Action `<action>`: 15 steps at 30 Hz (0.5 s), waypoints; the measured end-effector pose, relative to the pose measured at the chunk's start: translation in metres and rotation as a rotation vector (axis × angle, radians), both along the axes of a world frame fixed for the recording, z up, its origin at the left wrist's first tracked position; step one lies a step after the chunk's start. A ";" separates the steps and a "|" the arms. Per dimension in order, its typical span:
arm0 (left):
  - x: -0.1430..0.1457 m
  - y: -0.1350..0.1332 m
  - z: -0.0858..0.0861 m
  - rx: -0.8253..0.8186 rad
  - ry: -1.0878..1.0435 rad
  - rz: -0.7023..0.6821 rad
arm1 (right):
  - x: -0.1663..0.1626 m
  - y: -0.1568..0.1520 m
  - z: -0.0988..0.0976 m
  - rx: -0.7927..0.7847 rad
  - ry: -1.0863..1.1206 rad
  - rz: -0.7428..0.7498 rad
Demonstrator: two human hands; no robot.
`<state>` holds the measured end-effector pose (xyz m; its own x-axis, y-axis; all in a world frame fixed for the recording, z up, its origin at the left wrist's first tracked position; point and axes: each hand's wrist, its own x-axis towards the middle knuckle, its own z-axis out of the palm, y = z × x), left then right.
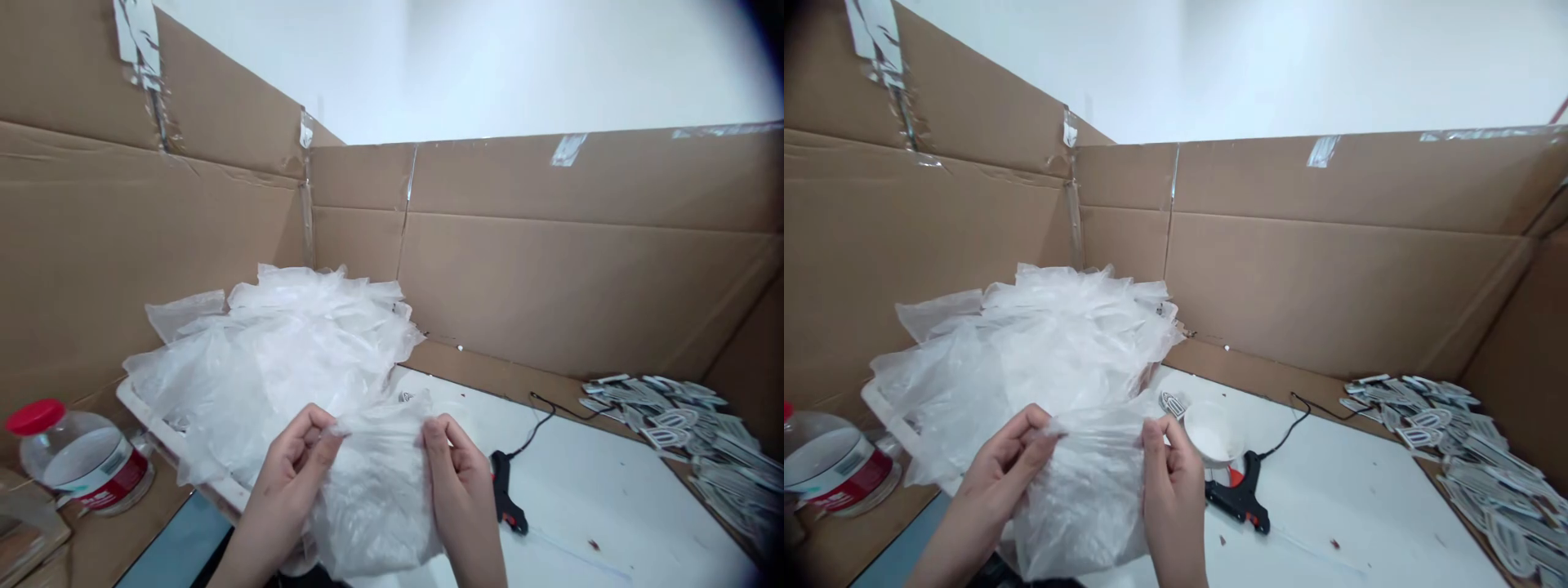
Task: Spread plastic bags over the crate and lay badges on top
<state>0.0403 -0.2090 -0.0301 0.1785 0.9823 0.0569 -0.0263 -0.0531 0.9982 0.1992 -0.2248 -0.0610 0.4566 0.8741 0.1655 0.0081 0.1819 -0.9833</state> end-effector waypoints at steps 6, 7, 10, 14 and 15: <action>-0.001 0.001 -0.006 0.034 -0.118 0.243 | 0.002 -0.010 0.014 0.063 -0.043 -0.019; -0.001 0.001 -0.006 0.044 -0.129 0.269 | 0.002 -0.013 0.013 0.061 -0.082 0.026; 0.001 -0.002 -0.003 0.049 -0.168 0.299 | 0.004 -0.015 0.004 0.026 -0.107 0.183; 0.000 -0.004 -0.004 0.054 -0.231 0.382 | 0.017 -0.013 -0.011 -0.048 0.036 0.256; -0.001 -0.003 -0.006 0.058 -0.236 0.401 | 0.020 -0.012 -0.012 -0.039 0.030 0.185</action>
<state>0.0394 -0.2124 -0.0359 -0.2393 0.9650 0.1070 -0.2178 -0.1608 0.9627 0.2195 -0.2368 -0.0727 0.2916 0.9492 0.1184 -0.0512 0.1391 -0.9890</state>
